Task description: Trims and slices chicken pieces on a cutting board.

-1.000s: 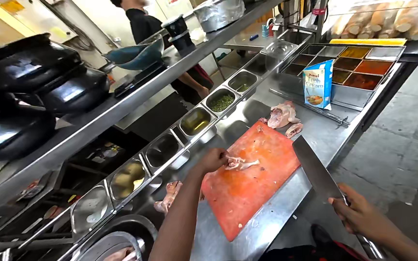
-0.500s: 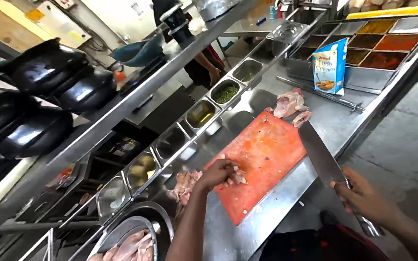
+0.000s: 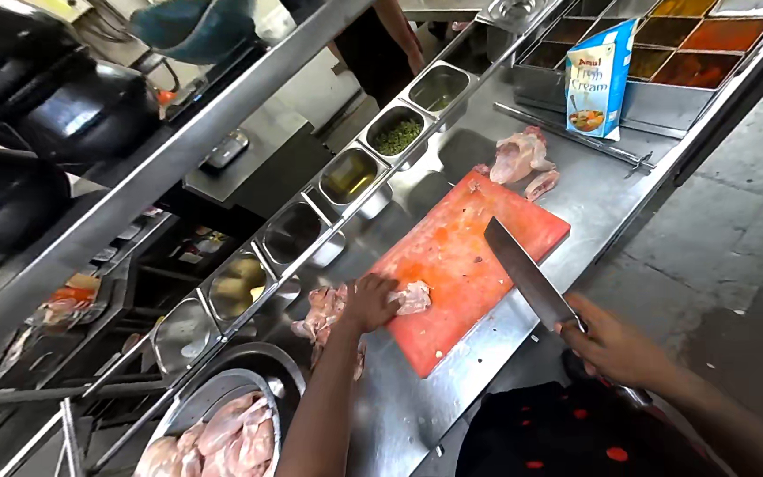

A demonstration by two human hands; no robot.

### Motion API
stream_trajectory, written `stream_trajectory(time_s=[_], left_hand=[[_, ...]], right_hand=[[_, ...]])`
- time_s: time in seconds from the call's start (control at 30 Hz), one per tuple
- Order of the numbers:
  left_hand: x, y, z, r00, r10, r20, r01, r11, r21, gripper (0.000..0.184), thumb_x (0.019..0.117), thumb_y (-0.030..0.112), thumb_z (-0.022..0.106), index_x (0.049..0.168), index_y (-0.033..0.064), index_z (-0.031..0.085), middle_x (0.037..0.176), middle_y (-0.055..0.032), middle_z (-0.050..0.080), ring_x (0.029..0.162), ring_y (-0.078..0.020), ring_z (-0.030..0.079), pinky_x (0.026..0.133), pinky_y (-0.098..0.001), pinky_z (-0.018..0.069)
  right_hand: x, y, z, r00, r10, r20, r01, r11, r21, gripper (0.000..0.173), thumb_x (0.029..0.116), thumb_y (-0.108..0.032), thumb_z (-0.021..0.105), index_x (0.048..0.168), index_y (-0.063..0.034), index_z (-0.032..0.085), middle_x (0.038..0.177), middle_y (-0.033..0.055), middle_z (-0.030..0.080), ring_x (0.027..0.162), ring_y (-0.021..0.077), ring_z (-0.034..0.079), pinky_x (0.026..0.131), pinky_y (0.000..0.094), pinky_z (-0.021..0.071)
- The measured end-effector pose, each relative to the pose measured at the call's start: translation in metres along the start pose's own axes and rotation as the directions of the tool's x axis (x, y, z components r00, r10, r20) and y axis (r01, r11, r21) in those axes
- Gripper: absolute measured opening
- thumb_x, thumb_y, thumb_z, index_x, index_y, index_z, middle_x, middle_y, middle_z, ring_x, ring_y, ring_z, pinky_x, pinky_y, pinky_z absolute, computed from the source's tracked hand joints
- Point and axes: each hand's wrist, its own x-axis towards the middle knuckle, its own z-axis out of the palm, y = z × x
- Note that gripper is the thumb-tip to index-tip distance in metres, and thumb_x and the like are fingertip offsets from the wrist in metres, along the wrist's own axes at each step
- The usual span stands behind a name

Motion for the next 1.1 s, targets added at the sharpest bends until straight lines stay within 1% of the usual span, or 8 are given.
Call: stream_trajectory(time_s=[0.1, 0.17, 0.23, 0.4, 0.53, 0.73, 0.87, 1.1], left_hand=[[-0.015, 0.000, 0.014, 0.999, -0.034, 0.034, 0.033, 0.999, 0.032, 0.072, 0.0998, 0.070, 0.035, 0.139, 0.0159, 0.062, 0.143, -0.0105, 0.061, 0.139, -0.0328, 0.050, 0.120, -0.0608, 0.0282], [-0.027, 0.006, 0.019, 0.993, -0.096, 0.072, 0.101, 0.993, -0.063, 0.073, 0.1004, 0.070, 0.038, 0.136, 0.0125, 0.065, 0.131, -0.0140, 0.068, 0.124, -0.0335, 0.063, 0.106, -0.0592, 0.0470], [-0.035, 0.008, 0.022, 0.993, -0.107, 0.054, 0.118, 0.958, -0.262, 0.065, 0.0999, 0.065, 0.049, 0.119, 0.0071, 0.070, 0.108, -0.0171, 0.072, 0.104, -0.0340, 0.069, 0.094, -0.0588, 0.0534], [-0.057, 0.021, -0.003, 0.994, 0.027, 0.101, 0.042, 0.780, -0.624, 0.047, 0.1036, 0.048, 0.057, 0.089, 0.0058, 0.072, 0.076, -0.0078, 0.063, 0.070, -0.0196, 0.059, 0.071, -0.0446, 0.0499], [-0.064, 0.029, -0.001, 0.986, 0.038, 0.161, 0.087, 0.708, -0.700, 0.041, 0.0983, 0.036, 0.070, 0.072, 0.0053, 0.063, 0.063, -0.0018, 0.054, 0.057, -0.0108, 0.048, 0.058, -0.0316, 0.0414], [-0.072, 0.026, 0.002, 0.981, -0.027, 0.190, 0.156, 0.691, -0.706, 0.040, 0.0970, 0.037, 0.072, 0.076, 0.0042, 0.068, 0.063, -0.0022, 0.056, 0.055, -0.0101, 0.047, 0.056, -0.0296, 0.0413], [-0.073, 0.035, -0.009, 0.977, -0.073, 0.202, 0.194, 0.703, -0.684, 0.040, 0.0966, 0.040, 0.072, 0.080, 0.0032, 0.069, 0.064, -0.0046, 0.057, 0.054, -0.0120, 0.049, 0.056, -0.0314, 0.0444], [-0.078, 0.034, -0.012, 0.976, -0.054, 0.210, 0.188, 0.693, -0.696, 0.044, 0.0968, 0.042, 0.071, 0.074, 0.0040, 0.066, 0.061, -0.0040, 0.054, 0.052, -0.0120, 0.048, 0.053, -0.0299, 0.0426]], right_hand=[[0.008, -0.012, 0.011, 0.997, -0.015, 0.069, 0.022, 0.993, -0.112, 0.033, 0.1076, -0.034, 0.051, 0.136, -0.0189, 0.049, 0.077, 0.0079, 0.065, 0.056, 0.0199, 0.065, 0.056, 0.0406, 0.0594], [0.012, -0.023, 0.019, 0.994, -0.033, 0.106, 0.052, 0.981, -0.186, 0.034, 0.1086, -0.035, 0.048, 0.137, -0.0175, 0.049, 0.078, 0.0088, 0.064, 0.059, 0.0213, 0.066, 0.060, 0.0424, 0.0590], [0.018, -0.036, 0.028, 0.988, -0.039, 0.149, 0.075, 0.967, -0.243, 0.035, 0.1095, -0.035, 0.046, 0.139, -0.0170, 0.048, 0.081, 0.0100, 0.064, 0.064, 0.0233, 0.067, 0.064, 0.0445, 0.0592], [0.039, -0.067, 0.055, 0.960, -0.071, 0.271, 0.158, 0.936, -0.315, 0.034, 0.1103, -0.032, 0.044, 0.138, -0.0145, 0.049, 0.079, 0.0101, 0.063, 0.063, 0.0233, 0.066, 0.063, 0.0433, 0.0582], [0.061, -0.066, 0.056, 0.913, -0.021, 0.407, 0.167, 0.930, -0.329, 0.033, 0.1101, -0.025, 0.046, 0.140, -0.0114, 0.046, 0.079, 0.0117, 0.062, 0.057, 0.0215, 0.064, 0.059, 0.0395, 0.0577], [0.058, -0.059, 0.053, 0.960, -0.085, 0.267, 0.215, 0.834, -0.508, 0.028, 0.1069, -0.027, 0.050, 0.132, -0.0145, 0.051, 0.078, 0.0082, 0.063, 0.067, 0.0251, 0.067, 0.066, 0.0465, 0.0570], [0.037, -0.065, 0.071, 0.943, -0.174, 0.283, 0.312, 0.759, -0.571, 0.028, 0.1070, -0.030, 0.046, 0.130, -0.0152, 0.052, 0.078, 0.0082, 0.063, 0.076, 0.0292, 0.067, 0.070, 0.0497, 0.0551], [0.039, -0.066, 0.089, 0.953, 0.012, 0.302, 0.205, 0.709, -0.674, 0.031, 0.1072, -0.027, 0.043, 0.135, -0.0140, 0.047, 0.089, 0.0129, 0.066, 0.088, 0.0342, 0.070, 0.076, 0.0517, 0.0558]])
